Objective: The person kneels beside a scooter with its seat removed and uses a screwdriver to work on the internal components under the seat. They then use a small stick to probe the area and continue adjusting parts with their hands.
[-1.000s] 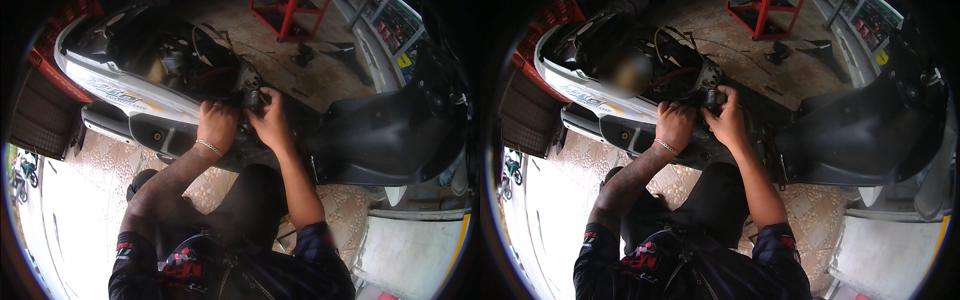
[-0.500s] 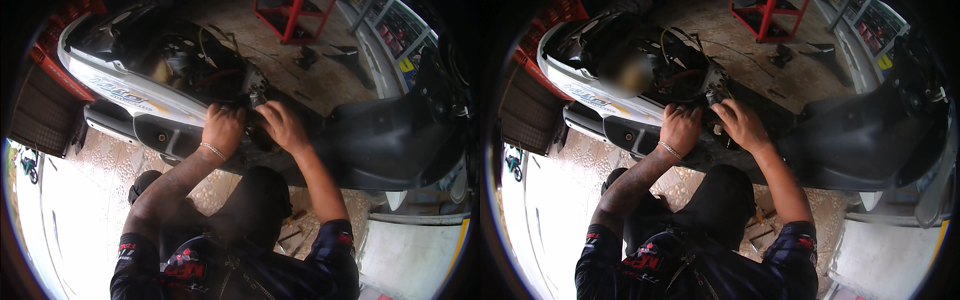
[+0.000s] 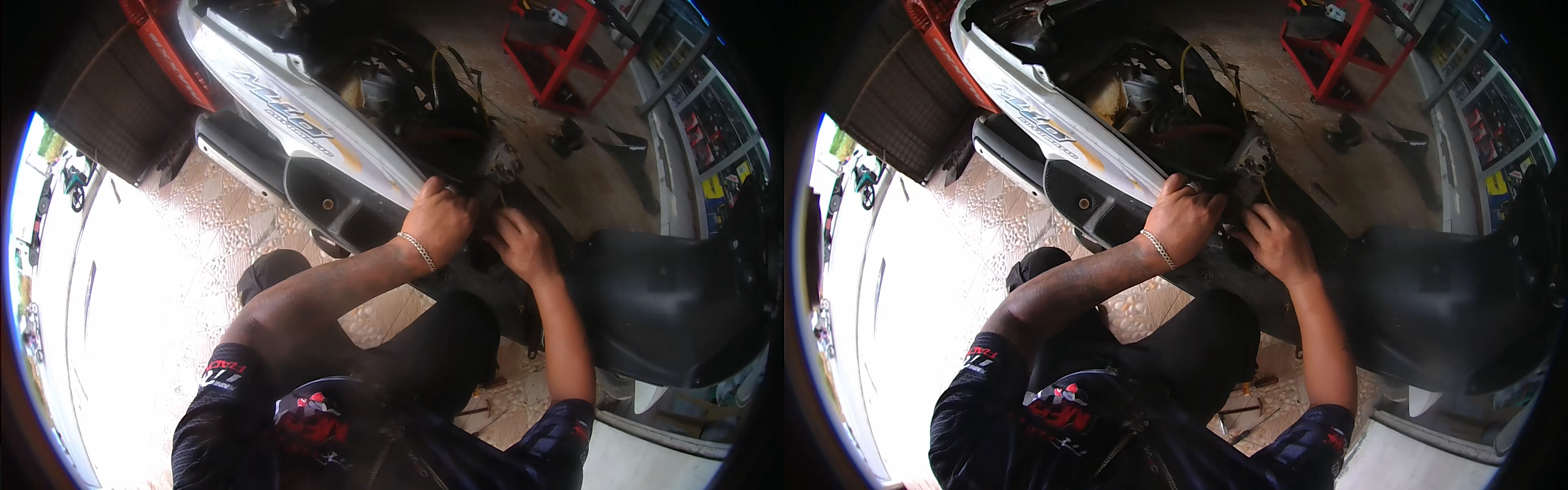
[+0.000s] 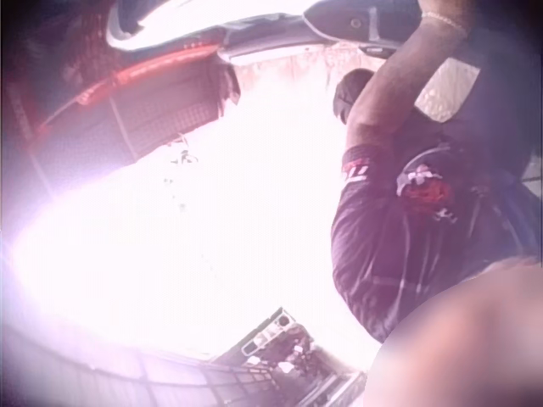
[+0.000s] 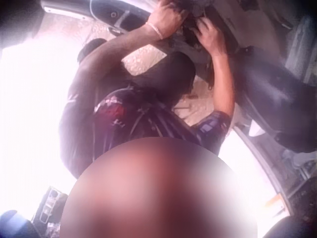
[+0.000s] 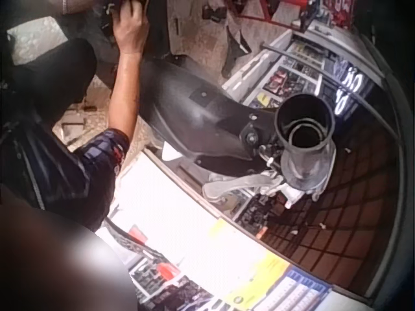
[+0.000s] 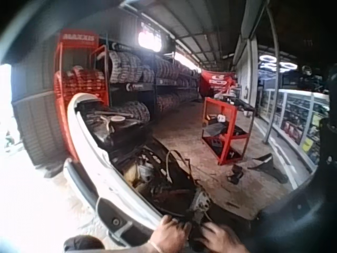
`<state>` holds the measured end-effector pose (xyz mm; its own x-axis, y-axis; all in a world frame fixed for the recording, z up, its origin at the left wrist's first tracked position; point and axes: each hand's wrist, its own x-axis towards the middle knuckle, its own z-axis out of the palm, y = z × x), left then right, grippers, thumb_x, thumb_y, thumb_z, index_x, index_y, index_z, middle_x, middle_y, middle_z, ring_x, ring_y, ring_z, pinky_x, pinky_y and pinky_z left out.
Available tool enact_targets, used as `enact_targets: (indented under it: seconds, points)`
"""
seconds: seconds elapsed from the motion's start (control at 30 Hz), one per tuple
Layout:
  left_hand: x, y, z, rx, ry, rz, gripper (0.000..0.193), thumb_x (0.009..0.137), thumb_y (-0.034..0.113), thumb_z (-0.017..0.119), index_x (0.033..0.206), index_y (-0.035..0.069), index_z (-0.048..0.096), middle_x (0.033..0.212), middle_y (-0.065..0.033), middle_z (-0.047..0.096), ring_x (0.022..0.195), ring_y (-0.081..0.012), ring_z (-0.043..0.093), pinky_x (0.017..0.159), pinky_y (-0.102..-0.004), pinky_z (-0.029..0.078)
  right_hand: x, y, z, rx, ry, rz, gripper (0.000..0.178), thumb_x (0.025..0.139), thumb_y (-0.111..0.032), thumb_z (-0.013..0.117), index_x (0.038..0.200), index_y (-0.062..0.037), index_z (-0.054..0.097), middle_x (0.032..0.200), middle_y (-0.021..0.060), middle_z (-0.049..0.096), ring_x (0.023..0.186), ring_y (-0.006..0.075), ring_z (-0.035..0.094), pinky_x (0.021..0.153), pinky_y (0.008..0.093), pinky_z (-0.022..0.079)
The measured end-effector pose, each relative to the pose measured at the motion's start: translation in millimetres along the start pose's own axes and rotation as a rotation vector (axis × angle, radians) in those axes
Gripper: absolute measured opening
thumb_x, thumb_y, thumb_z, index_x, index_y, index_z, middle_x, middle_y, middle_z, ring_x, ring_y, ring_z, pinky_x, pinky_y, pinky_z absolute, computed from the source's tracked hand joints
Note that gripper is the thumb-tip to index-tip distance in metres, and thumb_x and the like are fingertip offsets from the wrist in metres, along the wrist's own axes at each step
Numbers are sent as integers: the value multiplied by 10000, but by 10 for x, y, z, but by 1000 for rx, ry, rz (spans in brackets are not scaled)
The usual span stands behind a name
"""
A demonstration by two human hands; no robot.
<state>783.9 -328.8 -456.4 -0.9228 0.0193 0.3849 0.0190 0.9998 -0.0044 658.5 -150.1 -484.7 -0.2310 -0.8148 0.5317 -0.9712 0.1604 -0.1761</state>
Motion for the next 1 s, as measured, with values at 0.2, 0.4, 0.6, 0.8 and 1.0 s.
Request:
enact_targets:
  seconds: [0.2, 0.4, 0.6, 0.8, 1.0]
  points:
    - [-10, 10, -30, -18, -22, -2, 184, 783, 122, 619, 966, 111, 627, 787, -38, 664, 824, -198, 673, 930, -361, 380, 134, -107, 152, 1414, -180, 1036, 306, 993, -398, 538, 945, -119, 655, 655, 34, 618, 546, 156, 609, 463, 296, 444]
    - [3, -12, -38, -45, -44, 25, 243, 796, 132, 610, 1035, 116, 644, 838, -48, 687, 853, -206, 680, 965, -377, 369, 145, -174, 58, 1065, -223, 1101, 293, 993, -329, 555, 1074, -62, 644, 863, 90, 709, 651, 188, 668, 551, 302, 532]
    - [6, 12, -20, -78, -32, -21, 221, 818, 138, 607, 1035, 106, 639, 970, -70, 721, 954, -203, 674, 980, -391, 365, -69, -255, -43, 151, 168, 68, 399, 854, -84, 725, 1228, -27, 597, 1170, 141, 662, 1046, 347, 658, 886, 401, 544]
    - [4, 3, -25, -5, -1, 21, 167, 821, 139, 603, 981, 123, 649, 867, -39, 688, 901, -191, 668, 947, -368, 381, -79, -337, 280, 1223, 261, 948, 274, 996, -325, 606, 958, -56, 633, 710, 26, 622, 527, 94, 566, 483, 228, 424]
    - [3, 11, -58, -23, 24, -1, 91, 792, 166, 614, 853, 134, 673, 830, -31, 673, 857, -173, 663, 910, -335, 390, -74, -179, 483, 1082, 128, 1306, 327, 990, -390, 603, 1018, -65, 631, 783, 55, 646, 577, 153, 611, 515, 269, 462]
